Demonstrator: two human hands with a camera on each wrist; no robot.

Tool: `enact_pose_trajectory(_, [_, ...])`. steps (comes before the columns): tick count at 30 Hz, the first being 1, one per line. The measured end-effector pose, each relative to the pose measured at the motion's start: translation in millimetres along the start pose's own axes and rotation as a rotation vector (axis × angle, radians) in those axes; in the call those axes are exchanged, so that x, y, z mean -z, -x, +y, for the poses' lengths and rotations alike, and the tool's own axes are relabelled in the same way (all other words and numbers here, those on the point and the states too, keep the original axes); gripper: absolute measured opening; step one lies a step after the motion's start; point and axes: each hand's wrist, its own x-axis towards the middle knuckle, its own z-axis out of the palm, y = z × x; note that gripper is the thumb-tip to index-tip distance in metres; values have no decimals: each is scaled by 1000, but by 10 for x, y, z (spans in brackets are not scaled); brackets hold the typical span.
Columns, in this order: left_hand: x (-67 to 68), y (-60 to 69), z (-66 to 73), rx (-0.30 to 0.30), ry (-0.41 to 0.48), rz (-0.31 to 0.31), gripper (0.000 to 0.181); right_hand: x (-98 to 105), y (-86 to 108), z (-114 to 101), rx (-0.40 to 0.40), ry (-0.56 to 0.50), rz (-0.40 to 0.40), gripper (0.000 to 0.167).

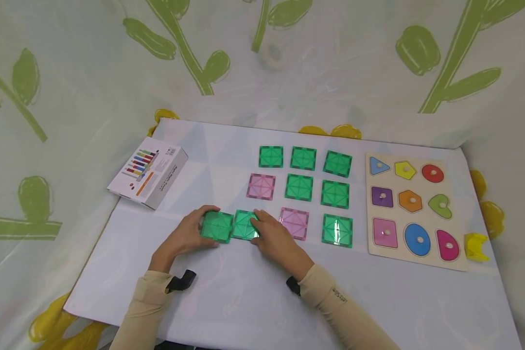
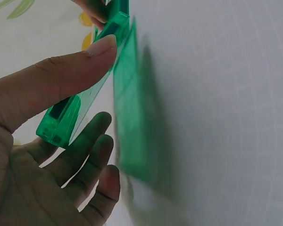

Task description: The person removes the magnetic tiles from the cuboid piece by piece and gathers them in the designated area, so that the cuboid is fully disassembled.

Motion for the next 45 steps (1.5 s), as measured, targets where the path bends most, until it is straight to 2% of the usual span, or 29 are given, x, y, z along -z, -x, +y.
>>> enact_pose_trajectory(5, [6,75,2,0,67,-8,90,-3,3,32,-8,14,21,59])
enact_pose_trajectory(9, [-57,123,33,-24,127,-35,89,-6,17,64,-1,37,37,58])
enact_pose_trajectory(12, [-124,143,100,-53,162,-36,89,5,45,84,22,5,93,47])
enact_pose_trajectory(15, [-205,144,194,-91,197,-30,89,31,108,106,12,-110,188,35])
enact_pose_trajectory(17, [-278,124,261,-115,217,-25,90,70,180,119,-30,-239,216,33])
enact_pose_trajectory(21, [-468,67,377,-178,245,-33,89,139,374,151,-138,-455,149,44])
enact_pose_trajectory(25, [-682,16,475,-239,255,-59,88,150,564,243,-227,-564,106,52])
enact_pose_trajectory(27, [-775,14,519,-257,243,-90,87,119,653,304,-252,-618,113,53])
enact_pose_trajectory(30, [-896,21,568,-283,186,-162,86,27,797,388,-249,-704,135,55])
enact_pose_trajectory(32, [-956,39,584,-301,136,-205,86,-53,902,416,-238,-758,167,54])
enact_pose_trajectory(35, [-1000,46,586,-321,85,-225,87,-132,1050,441,-257,-797,251,49])
enact_pose_trajectory(37, [-998,41,563,-335,82,-198,86,-141,1137,463,-293,-794,313,47])
enact_pose_trajectory(38, [-991,34,540,-350,83,-166,83,-132,1178,479,-325,-775,340,46])
enact_pose_trajectory(40, [-962,23,493,-376,82,-68,75,-86,1262,520,-396,-717,388,46])
enact_pose_trajectory(42, [-920,8,450,-419,57,65,64,-16,1356,578,-466,-647,423,46])
enact_pose_trajectory(44, [-873,-6,412,-434,7,180,54,63,1457,641,-538,-569,443,46])
enact_pose_trajectory(45, [-849,-10,402,-428,-20,216,50,103,1511,673,-566,-532,452,46])
